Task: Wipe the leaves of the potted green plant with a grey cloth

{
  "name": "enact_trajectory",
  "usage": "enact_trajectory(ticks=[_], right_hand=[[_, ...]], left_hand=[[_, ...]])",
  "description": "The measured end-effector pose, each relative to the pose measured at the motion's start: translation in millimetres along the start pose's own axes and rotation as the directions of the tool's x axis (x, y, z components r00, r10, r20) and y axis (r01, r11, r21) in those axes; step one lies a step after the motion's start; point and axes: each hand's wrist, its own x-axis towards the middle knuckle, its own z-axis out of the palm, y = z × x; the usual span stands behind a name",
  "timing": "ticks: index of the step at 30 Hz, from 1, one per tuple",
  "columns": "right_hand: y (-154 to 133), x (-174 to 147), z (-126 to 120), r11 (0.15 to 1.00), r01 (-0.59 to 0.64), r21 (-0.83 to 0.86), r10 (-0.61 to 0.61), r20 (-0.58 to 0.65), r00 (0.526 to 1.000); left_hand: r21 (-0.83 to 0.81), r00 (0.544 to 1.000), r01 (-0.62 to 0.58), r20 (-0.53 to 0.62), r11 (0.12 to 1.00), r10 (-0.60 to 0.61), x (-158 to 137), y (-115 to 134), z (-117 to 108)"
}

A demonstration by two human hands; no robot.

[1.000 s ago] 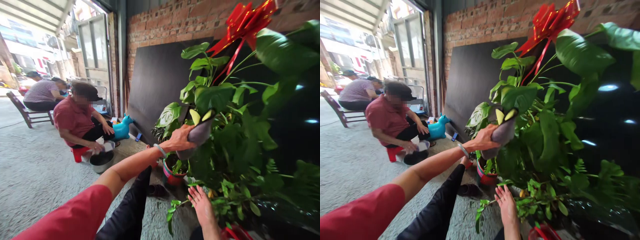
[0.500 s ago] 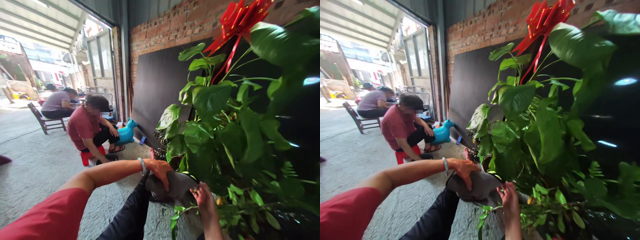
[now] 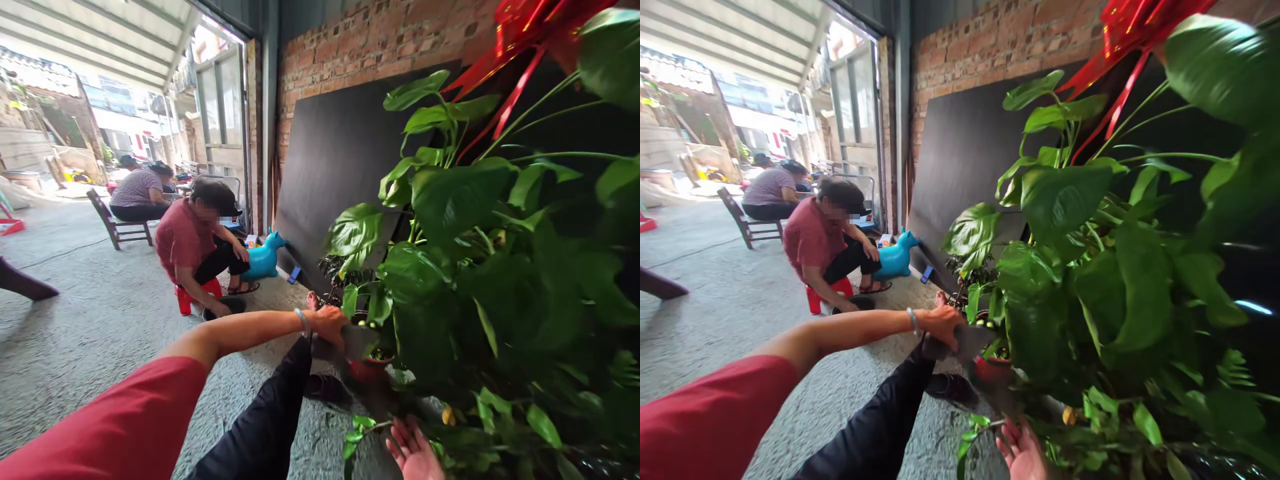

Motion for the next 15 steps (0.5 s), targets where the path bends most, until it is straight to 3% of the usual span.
enact_trajectory(ticks=[2,4,7,9,12,15], right_hand=[[-4.6,-0.6,-4.0,0.999,-0.032,0.006,0.032,0.011,0.999],[-8.4,-2.4,-4.6,0.999,-0.035,-0.007,0.035,0.024,0.999],[-10.5,-6.5,3.3,0.999,-0.029,-0.025,0.029,0.017,0.999],[-9.4,-9.5,13.0,0.999,-0.022,-0.028,0.022,-0.005,1.000],[-6.7,-13.6,25.8,1.000,-0.018,-0.013,0.017,-0.039,0.999],[-8.5,-18.8,27.8,0.997,0.060,0.052,-0.051,-0.168,0.984]], left_hand=[[0.004,0.998,-0.058,0.012,0.998,0.058,-8.8,-4.5,0.8],[0.010,0.992,-0.041,-0.122,0.999,0.042,-10.2,-12.3,-20.7],[-0.007,0.926,0.046,-0.376,0.999,-0.046,8.9,-24.3,-56.9],[-0.059,0.889,0.139,-0.433,0.989,-0.151,28.9,-26.8,-58.0],[-0.127,0.935,0.237,-0.238,0.963,-0.262,48.8,-16.5,-16.9],[-0.212,0.986,0.161,-0.014,0.964,-0.168,41.9,3.7,36.6]])
